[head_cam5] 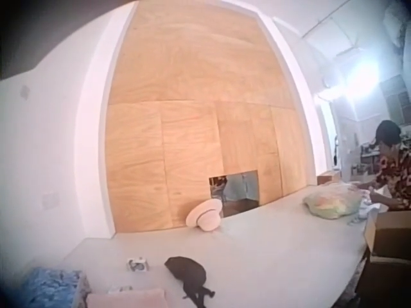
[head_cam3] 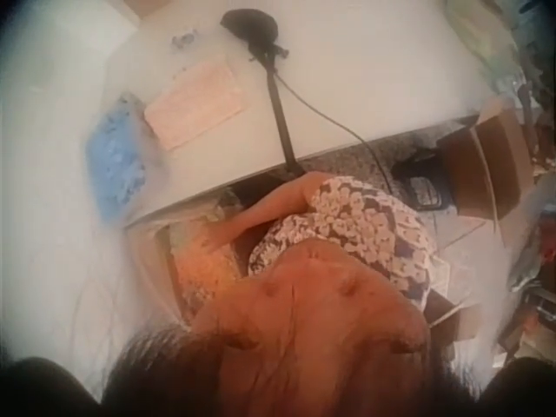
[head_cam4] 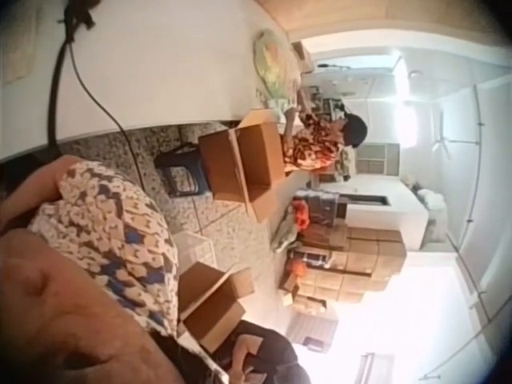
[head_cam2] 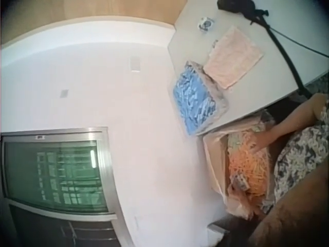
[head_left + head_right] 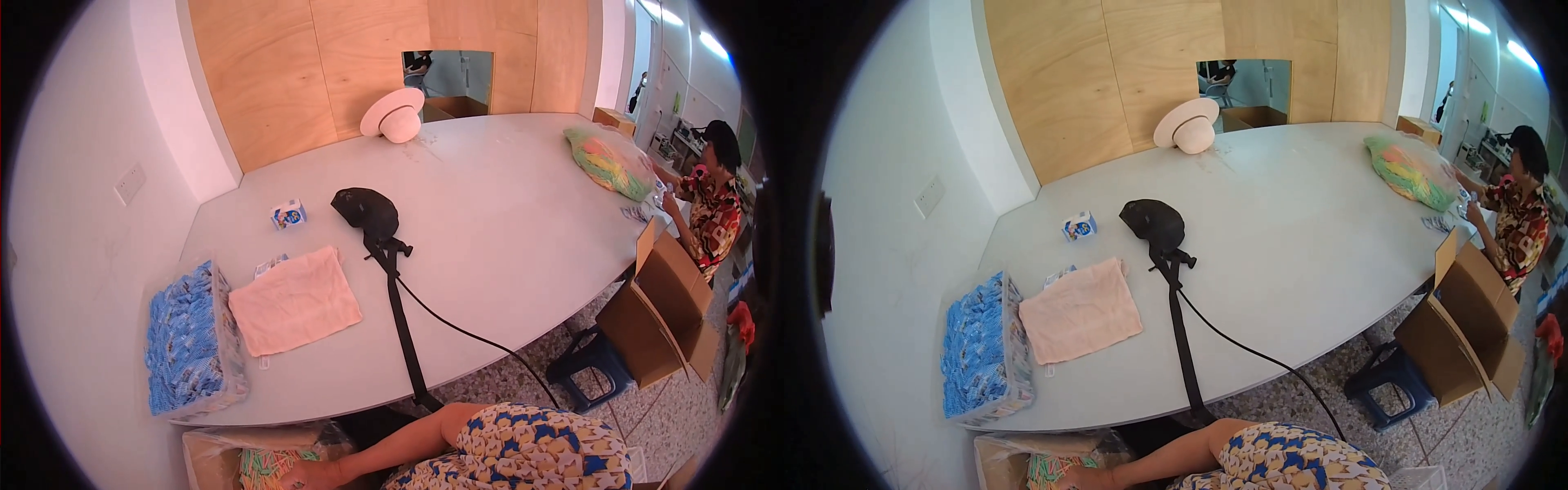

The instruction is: Packaging small clear bags into a box filled with colorful shredded paper.

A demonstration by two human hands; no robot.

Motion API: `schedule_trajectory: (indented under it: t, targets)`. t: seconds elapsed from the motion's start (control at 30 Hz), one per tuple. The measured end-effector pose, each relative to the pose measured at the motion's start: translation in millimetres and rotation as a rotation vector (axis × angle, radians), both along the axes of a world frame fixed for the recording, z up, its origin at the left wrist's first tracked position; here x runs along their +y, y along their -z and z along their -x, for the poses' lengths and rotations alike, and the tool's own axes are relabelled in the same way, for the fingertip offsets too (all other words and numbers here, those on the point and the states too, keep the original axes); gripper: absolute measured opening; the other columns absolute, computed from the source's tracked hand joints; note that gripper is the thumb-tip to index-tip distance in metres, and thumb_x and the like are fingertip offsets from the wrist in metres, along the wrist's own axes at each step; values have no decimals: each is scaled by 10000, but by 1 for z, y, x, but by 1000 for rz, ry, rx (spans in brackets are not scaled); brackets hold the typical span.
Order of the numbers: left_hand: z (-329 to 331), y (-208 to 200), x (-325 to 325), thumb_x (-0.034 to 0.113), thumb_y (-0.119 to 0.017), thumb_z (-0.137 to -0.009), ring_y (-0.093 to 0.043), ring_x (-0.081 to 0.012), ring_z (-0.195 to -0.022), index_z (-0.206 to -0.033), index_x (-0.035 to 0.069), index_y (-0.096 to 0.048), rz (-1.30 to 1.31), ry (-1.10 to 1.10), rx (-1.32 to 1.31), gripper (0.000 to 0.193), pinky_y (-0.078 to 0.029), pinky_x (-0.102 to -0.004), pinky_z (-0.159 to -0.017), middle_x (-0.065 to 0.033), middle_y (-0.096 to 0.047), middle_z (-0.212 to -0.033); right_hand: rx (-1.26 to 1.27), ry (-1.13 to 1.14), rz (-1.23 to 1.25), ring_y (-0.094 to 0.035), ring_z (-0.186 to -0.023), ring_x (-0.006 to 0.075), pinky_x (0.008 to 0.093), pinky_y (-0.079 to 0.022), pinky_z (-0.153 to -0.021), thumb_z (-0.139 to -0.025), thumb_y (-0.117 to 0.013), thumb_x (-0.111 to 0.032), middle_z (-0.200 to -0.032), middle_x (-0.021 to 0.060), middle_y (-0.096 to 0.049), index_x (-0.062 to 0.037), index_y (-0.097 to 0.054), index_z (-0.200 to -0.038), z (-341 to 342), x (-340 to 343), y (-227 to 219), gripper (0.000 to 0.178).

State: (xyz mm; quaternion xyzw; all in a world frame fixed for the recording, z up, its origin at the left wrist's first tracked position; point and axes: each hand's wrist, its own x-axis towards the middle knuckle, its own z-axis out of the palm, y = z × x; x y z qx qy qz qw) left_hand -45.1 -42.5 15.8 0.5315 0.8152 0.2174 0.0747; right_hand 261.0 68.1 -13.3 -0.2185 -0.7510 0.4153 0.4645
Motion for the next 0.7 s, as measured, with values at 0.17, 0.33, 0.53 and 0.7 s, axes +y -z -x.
schedule_trajectory:
  t: [0.17, 0.33, 0.53, 0.7]
  targets:
    - [3, 1, -2, 237, -611, -896, -624, -236, -806, -1048, -33, -636, -111, 105, -219, 311, -510, -309, -712, -170, -655, -928, -15, 43, -142, -568, -871, 351, 480, -432, -771, -829, -626, -279, -918, 165, -625, -25, -642, -926, 11, 8, 17, 272]
    - [-14, -4, 3, 232, -604, -904, -622, -220, -818, -1065, -35, -628, -207, 192, -400, 312, -505, -297, -721, -166, -652, -951, -206, 0, -299, -588, -813, 335, 467, -451, -706, -818, -638, -294, -881, 142, -640, -54, -660, -893, 12, 19, 22, 253]
    - [-72, 6, 33, 237, -531, -951, -586, -186, -951, -1216, -14, -561, -437, 454, 252, 365, -458, -305, -845, -77, -627, -1106, -121, -180, -210, -594, -702, 273, 402, -461, -621, -811, -659, -275, -785, 119, -640, -64, -660, -803, 20, 19, 10, 211]
    - [-46, 70, 89, 294, -564, -935, -577, -186, -963, -1198, -10, -575, -980, 1399, 179, 402, -453, -301, -832, -62, -638, -1061, 26, -172, -388, -587, -648, 215, 379, -467, -597, -764, -725, -312, -745, 120, -639, -49, -659, -803, 22, 31, 27, 274]
